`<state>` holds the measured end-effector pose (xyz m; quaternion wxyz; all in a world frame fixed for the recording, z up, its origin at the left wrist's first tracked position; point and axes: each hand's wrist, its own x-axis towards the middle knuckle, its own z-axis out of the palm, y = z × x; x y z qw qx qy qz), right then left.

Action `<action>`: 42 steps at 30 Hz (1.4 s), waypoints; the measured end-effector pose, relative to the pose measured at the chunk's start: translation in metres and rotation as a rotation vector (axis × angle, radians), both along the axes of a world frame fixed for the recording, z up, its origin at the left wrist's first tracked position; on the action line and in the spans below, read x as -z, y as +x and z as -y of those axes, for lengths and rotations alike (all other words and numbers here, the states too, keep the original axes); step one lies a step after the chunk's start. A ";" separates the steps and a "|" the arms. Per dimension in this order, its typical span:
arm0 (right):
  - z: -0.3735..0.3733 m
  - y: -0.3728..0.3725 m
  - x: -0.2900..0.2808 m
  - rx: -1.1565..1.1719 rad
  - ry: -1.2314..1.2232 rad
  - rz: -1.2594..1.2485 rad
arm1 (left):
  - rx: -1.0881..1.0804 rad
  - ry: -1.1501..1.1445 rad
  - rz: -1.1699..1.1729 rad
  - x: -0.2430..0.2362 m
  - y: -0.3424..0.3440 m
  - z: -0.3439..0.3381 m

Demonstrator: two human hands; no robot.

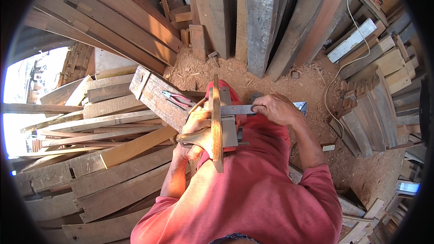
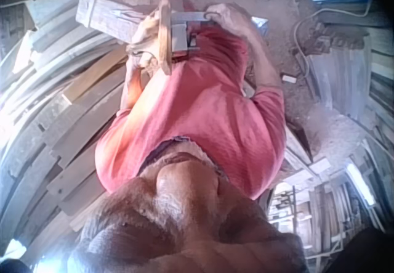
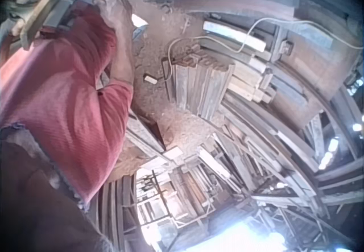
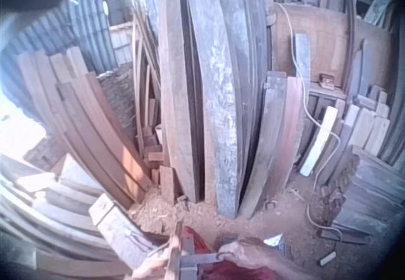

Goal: The person uses a hand planer on a piece of wood and then works on a handheld power tool with a pair of pliers.

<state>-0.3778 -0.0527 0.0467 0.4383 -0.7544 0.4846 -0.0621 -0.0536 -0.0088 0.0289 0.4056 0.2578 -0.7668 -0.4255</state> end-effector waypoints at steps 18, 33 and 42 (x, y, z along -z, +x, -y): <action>0.000 -0.001 -0.002 0.020 -0.027 0.023 | 0.001 -0.018 -0.004 0.001 0.003 0.002; 0.000 0.004 0.003 0.014 -0.012 0.050 | -0.013 -0.030 -0.005 -0.001 0.005 0.001; 0.001 0.003 0.001 0.006 0.009 0.037 | -0.027 -0.014 -0.004 0.001 0.005 0.000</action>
